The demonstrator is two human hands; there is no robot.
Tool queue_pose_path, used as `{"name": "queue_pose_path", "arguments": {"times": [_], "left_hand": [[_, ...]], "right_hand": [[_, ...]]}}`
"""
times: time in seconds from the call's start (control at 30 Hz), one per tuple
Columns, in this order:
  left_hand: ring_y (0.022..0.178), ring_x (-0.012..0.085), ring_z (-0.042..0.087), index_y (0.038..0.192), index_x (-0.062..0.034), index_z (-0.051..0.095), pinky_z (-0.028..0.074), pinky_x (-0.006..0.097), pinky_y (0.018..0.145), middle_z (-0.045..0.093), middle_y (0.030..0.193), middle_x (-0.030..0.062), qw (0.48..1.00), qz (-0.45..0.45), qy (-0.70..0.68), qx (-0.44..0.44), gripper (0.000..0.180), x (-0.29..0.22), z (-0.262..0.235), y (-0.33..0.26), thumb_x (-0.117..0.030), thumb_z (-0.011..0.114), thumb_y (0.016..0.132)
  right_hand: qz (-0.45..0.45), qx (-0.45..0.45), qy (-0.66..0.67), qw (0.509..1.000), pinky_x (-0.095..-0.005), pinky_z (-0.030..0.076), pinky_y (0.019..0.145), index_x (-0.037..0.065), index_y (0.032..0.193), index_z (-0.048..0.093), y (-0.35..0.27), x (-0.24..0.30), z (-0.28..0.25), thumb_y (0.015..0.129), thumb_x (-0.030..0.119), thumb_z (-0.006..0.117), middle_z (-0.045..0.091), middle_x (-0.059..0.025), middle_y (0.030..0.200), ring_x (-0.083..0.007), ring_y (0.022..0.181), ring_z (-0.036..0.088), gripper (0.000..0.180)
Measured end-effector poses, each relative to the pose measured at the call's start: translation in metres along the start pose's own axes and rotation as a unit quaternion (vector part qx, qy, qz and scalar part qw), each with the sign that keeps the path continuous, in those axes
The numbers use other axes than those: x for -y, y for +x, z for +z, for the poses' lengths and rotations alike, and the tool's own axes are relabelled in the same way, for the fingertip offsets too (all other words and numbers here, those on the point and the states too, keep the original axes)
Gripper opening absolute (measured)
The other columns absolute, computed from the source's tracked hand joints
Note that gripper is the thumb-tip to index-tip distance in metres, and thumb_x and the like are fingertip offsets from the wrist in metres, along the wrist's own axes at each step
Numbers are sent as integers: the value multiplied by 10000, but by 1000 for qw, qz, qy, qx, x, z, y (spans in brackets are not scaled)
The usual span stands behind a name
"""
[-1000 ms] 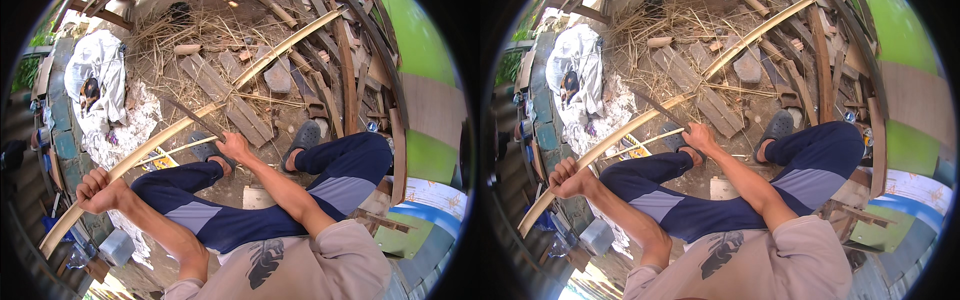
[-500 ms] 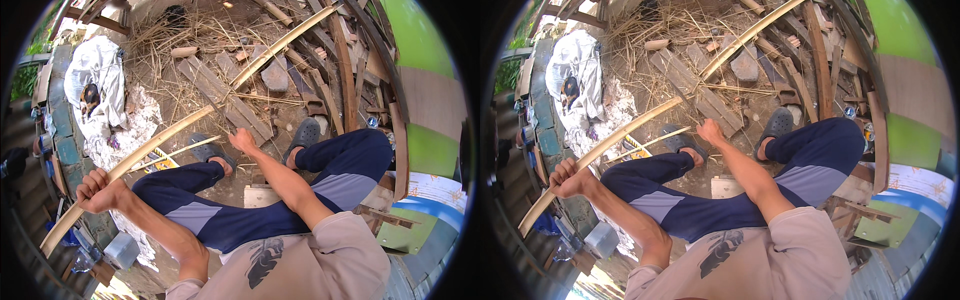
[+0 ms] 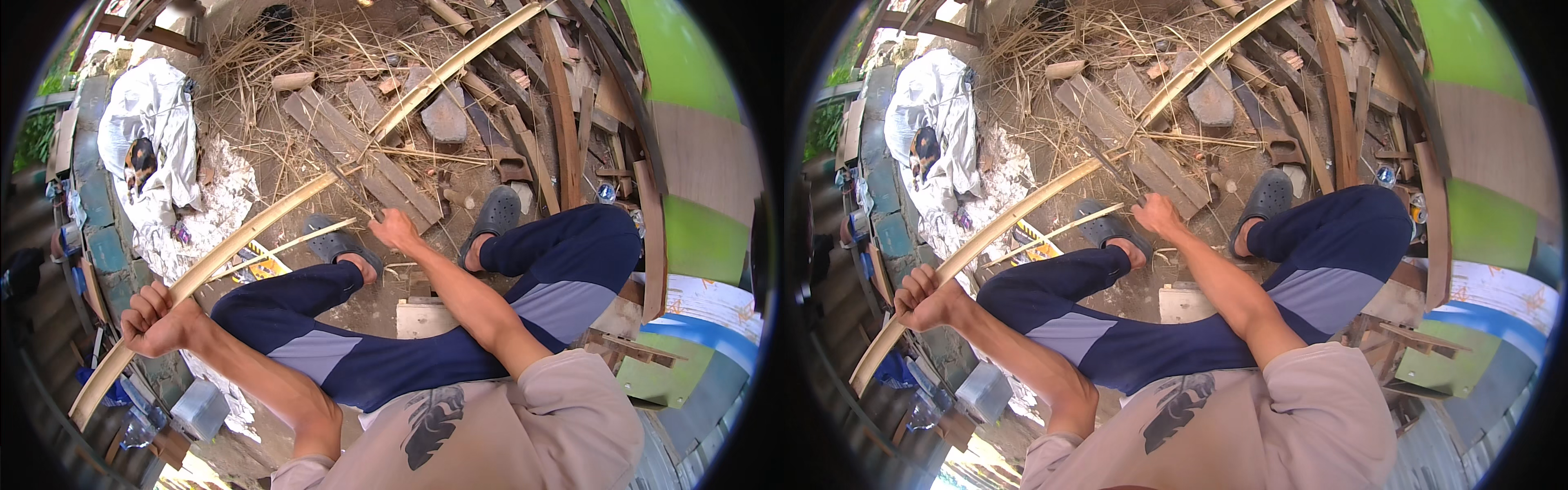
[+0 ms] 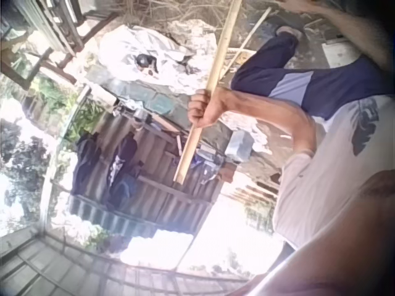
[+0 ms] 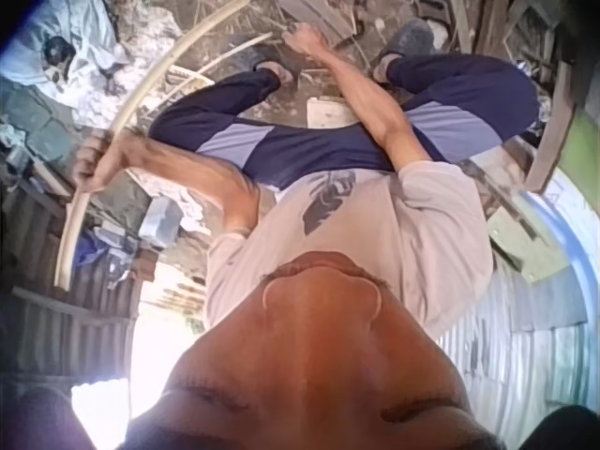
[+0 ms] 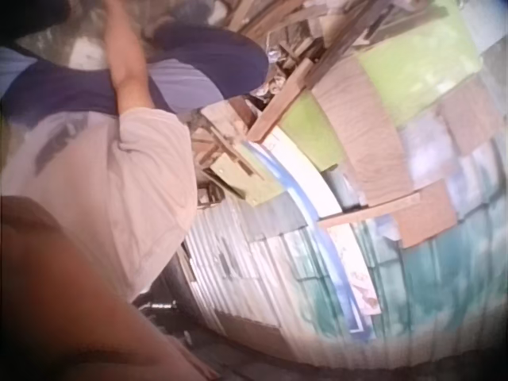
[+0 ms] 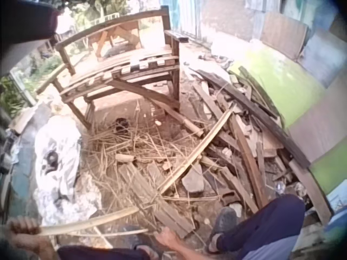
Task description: The person sits on the ground and uses a machete to shave thin strips from a bamboo stick, repeatedly scraping the blade along the stick to remove material. The person then places the finished bamboo strip onto a nearby wooden rack.
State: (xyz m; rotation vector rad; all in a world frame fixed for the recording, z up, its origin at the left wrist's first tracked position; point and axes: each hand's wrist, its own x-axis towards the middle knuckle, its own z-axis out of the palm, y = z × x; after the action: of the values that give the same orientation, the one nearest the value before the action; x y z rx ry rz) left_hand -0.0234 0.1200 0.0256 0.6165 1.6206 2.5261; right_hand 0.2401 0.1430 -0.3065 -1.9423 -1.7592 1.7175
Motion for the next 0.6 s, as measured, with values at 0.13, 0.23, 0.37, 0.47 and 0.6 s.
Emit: {"name": "queue_pose_path", "arguments": {"times": [0.13,0.23,0.37,0.47,0.6], "left_hand": [[468,104,113,578,-191,174,101,298,476,148,531,-25,999,-13,-20,43,359,4,-4,4,-233,429,828],[466,103,117,574,-189,179,102,296,475,149,530,-27,998,-20,-43,47,356,6,0,5,-227,426,828],[462,102,116,574,-188,192,107,293,472,151,527,-30,998,-7,-24,62,357,0,-17,9,-239,435,831],[458,102,112,570,-189,195,107,292,470,150,525,-31,998,-9,-29,57,362,7,-10,8,-241,439,833],[458,101,112,569,-189,190,102,293,469,148,525,-30,998,-10,-41,55,361,7,1,5,-232,436,830]], "right_hand": [[-69,-13,2,998,-485,517,763,-1,915,683,-6,40,-9,799,345,632,666,-259,778,-436,804,662,368],[-32,-44,9,998,-492,513,766,-1,907,679,5,16,-5,797,336,630,663,-263,778,-437,808,661,358],[-34,-2,6,999,-496,509,774,-6,924,676,-3,28,-6,795,334,631,668,-265,812,-436,836,660,367],[-89,-8,-30,996,-494,509,774,-15,926,676,-15,43,-12,792,340,631,673,-262,828,-429,842,661,382],[17,-19,16,1000,-492,512,767,-16,932,678,7,12,-8,788,349,629,678,-260,849,-430,846,661,395]]}}
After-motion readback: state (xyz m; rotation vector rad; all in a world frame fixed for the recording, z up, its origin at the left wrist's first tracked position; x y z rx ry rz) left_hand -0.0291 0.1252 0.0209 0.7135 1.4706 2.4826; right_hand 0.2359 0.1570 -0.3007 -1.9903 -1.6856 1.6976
